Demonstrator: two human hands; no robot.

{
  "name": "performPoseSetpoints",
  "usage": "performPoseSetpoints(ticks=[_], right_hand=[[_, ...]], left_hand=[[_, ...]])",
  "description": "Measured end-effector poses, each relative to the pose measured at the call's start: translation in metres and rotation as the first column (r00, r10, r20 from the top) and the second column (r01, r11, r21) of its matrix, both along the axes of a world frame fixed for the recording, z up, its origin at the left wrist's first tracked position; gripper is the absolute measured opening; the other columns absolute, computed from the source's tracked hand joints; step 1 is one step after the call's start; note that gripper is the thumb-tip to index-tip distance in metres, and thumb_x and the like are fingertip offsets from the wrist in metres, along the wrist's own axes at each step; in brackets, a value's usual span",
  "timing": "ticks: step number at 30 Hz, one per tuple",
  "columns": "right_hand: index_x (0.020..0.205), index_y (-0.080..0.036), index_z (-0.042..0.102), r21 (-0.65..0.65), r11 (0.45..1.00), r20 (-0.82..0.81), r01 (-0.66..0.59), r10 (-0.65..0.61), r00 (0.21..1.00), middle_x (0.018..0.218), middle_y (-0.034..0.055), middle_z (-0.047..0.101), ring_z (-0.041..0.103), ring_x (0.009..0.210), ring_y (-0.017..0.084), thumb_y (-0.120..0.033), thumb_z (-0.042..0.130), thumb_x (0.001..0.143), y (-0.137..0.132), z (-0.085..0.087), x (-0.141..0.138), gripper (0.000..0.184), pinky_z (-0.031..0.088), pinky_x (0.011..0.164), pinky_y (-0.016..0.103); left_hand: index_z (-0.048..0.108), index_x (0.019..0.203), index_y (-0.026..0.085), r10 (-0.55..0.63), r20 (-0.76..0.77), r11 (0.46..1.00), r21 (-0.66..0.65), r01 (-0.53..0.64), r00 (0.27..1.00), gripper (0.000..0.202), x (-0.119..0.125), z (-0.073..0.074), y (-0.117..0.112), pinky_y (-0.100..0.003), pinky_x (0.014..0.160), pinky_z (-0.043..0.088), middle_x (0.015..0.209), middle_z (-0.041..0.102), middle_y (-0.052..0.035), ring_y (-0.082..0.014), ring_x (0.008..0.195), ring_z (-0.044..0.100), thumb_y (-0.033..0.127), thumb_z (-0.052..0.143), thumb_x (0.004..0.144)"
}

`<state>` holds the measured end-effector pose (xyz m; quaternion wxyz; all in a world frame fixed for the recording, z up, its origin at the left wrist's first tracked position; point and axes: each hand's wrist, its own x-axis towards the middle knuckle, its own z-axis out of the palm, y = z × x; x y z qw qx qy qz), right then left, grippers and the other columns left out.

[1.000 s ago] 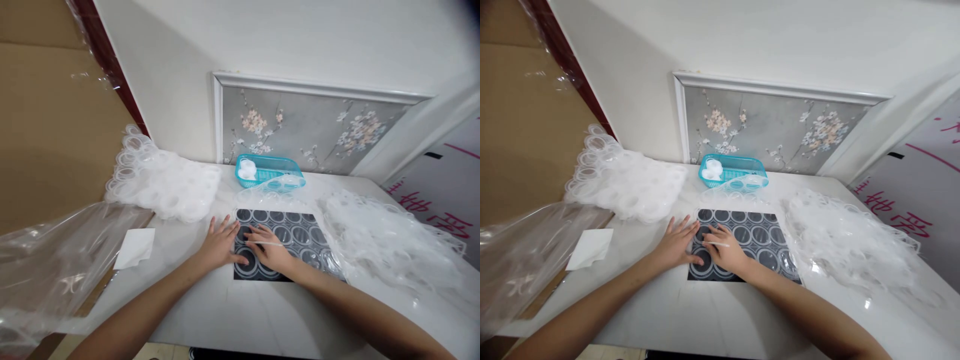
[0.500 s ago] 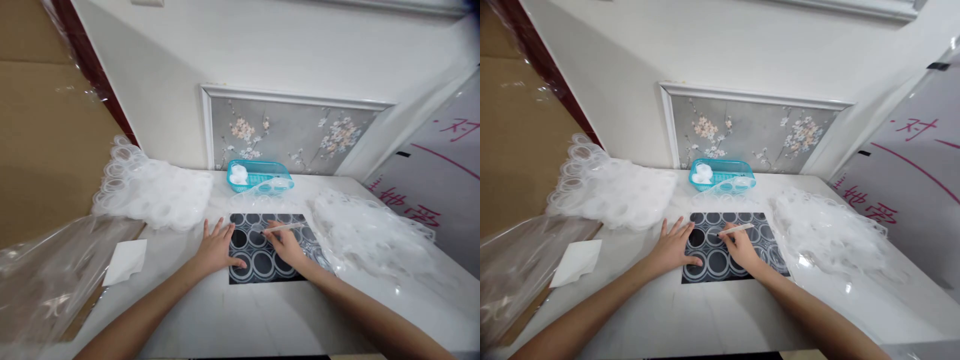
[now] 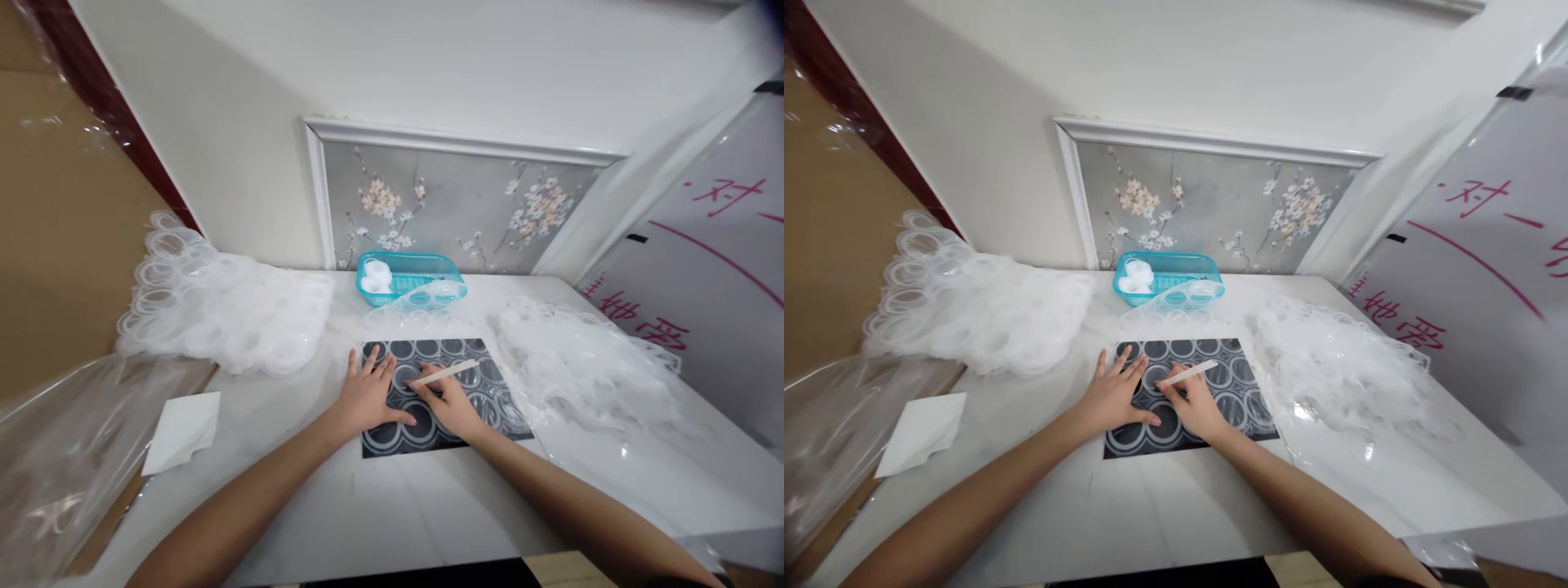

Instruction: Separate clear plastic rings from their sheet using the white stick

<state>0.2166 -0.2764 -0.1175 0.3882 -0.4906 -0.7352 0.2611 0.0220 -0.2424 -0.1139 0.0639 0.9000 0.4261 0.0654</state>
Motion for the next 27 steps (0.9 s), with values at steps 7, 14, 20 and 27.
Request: performPoseSetpoints(ticks=[7,14,20,27], right_hand=[[0.091,-0.022,0.068,0.045,0.999,0.131,-0.012,0.006,0.991,0.086,0.0047,0.067,0.055,0.112,0.026,-0.034,0.044,0.092,-0.004,-0.001,0.0,0.026,0.03,0.107,0.047],[0.097,-0.023,0.063,0.326,0.937,0.564,-0.124,-0.087,0.821,0.095,0.0057,0.07,0.035,0.131,0.029,-0.013,0.047,0.084,0.002,0.01,-0.004,0.023,0.003,0.11,0.057],[0.083,-0.017,0.061,0.346,0.802,0.22,0.487,-0.574,0.789,0.088,0.01,0.065,0.056,0.094,0.026,-0.022,0.036,0.09,0.038,0.036,0.051,0.026,0.034,0.094,0.048],[0.08,-0.02,0.057,0.025,0.977,0.088,0.214,-0.215,0.973,0.071,0.0007,0.059,0.057,0.066,0.017,-0.04,0.044,0.09,-0.009,0.0,0.052,0.027,0.045,0.066,0.027]], left_hand=[[0.027,0.144,0.017,0.008,-0.023,1.0,-0.003,-0.008,1.0,0.101,0.002,0.003,0.0,-0.065,0.103,-0.014,0.148,0.029,-0.0121,-0.038,0.139,0.007,0.081,0.04,0.068],[0.021,0.146,0.014,0.008,-0.052,0.999,-0.049,-0.01,0.999,0.101,0.003,0.007,-0.001,-0.068,0.1,-0.016,0.149,0.026,-0.0133,-0.0378,0.139,0.006,0.078,0.038,0.07],[0.015,0.147,0.013,0.024,-0.129,0.996,-0.084,-0.035,0.991,0.108,0.003,0.013,0.003,-0.069,0.1,-0.01,0.15,0.022,-0.016,-0.0406,0.139,0.002,0.081,0.04,0.066],[0.022,0.145,0.013,-0.006,-0.056,1.0,0.012,0.006,0.998,0.095,0.042,0.017,0.005,-0.063,0.106,-0.005,0.149,0.026,-0.0139,-0.0361,0.14,0.006,0.076,0.032,0.076]])
